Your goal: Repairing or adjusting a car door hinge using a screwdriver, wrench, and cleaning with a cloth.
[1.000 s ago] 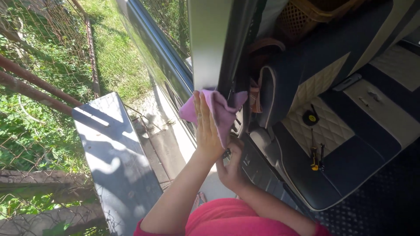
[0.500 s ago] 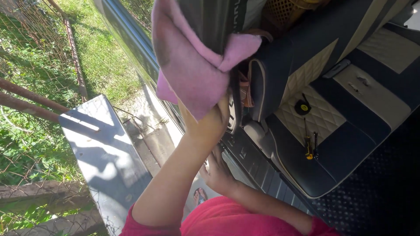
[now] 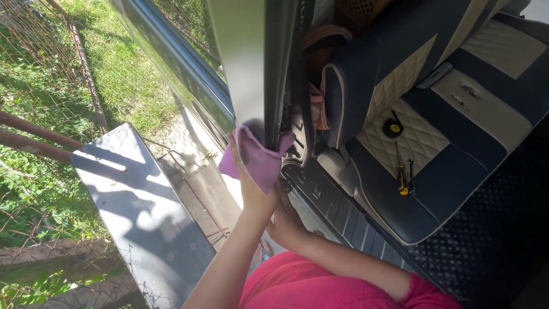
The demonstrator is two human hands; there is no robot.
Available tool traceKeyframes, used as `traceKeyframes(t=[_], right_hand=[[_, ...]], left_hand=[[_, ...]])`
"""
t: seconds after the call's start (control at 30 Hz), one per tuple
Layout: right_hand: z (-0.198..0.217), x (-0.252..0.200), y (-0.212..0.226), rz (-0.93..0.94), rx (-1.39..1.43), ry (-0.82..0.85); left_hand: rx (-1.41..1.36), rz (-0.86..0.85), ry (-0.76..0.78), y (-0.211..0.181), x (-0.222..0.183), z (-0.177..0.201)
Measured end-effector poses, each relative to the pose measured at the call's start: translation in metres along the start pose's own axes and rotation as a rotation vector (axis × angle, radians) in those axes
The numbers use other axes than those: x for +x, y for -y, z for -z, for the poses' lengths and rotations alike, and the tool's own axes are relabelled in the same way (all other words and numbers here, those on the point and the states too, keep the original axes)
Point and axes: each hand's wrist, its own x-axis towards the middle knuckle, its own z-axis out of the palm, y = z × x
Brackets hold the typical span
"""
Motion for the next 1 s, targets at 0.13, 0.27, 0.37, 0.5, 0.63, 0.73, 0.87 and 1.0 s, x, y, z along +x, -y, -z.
traceKeyframes(t=[0.13,0.27,0.37,0.5,0.63,0.73,0.87,1.0], right_hand=[[-0.007,-0.004,-0.01,0.12,-0.053,-0.031],[0.004,0.006,0.012,0.11,0.081,-0.066],[0.002,-0.003,0.006,0.096,0.035,-0.136],[0.011,0.002,0.006,0.015,0.118,-0.127],[0.001,-0.01,-0.019,-0.002,0.1,-0.187],[0.006,0.005,0.0,-0.095,0.37,-0.153],[-0.016,-0.008,-0.034,-0.293,0.237,-0.04],[-0.015,-0.009,-0.022,-0.261,0.128,-0.036]], left_hand=[[0.256,-0.144,-0.086,0.053,-0.039,-0.009],[0.262,-0.115,-0.06,0.061,-0.04,-0.003],[0.278,-0.076,-0.032,0.066,-0.043,0.005],[0.291,-0.042,-0.004,0.073,-0.034,0.012],[0.285,-0.043,0.072,0.073,-0.026,0.014],[0.27,-0.044,0.126,0.07,-0.023,0.011],[0.264,-0.029,0.198,0.074,-0.025,0.016],[0.46,-0.169,0.308,0.191,-0.113,-0.052]])
